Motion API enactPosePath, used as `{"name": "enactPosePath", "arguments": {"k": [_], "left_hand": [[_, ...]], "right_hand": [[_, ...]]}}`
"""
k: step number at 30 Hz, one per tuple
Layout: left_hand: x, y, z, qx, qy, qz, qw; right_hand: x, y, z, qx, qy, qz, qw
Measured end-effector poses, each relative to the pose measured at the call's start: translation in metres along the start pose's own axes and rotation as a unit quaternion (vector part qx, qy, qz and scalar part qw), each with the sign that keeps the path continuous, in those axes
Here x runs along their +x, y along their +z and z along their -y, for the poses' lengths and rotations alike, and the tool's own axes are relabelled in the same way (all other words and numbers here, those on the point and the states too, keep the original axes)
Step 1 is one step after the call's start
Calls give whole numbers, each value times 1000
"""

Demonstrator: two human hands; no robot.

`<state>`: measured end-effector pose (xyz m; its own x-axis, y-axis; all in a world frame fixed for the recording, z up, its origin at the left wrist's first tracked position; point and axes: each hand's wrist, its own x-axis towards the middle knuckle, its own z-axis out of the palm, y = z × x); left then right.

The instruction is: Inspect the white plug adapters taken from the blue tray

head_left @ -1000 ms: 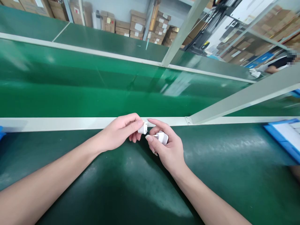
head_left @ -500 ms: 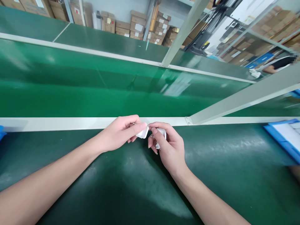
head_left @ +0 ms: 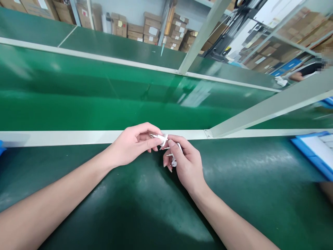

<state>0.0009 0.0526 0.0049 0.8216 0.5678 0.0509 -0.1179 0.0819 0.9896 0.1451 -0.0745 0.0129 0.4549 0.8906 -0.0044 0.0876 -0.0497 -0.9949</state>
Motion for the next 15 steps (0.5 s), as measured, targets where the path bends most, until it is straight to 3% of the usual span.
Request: {"name": "enactPosePath", "arguments": {"k": [5,10,15], "left_hand": [[-1,0,0,10,27,15,999],[-4,1,-2,35,41,37,998],[-7,2,-4,108,66,75,989]], "right_hand": [[-2,4,3,121,78,32,989],[-5,11,8,283,195,126,931],[-1,8,8,336,226,124,906]]}}
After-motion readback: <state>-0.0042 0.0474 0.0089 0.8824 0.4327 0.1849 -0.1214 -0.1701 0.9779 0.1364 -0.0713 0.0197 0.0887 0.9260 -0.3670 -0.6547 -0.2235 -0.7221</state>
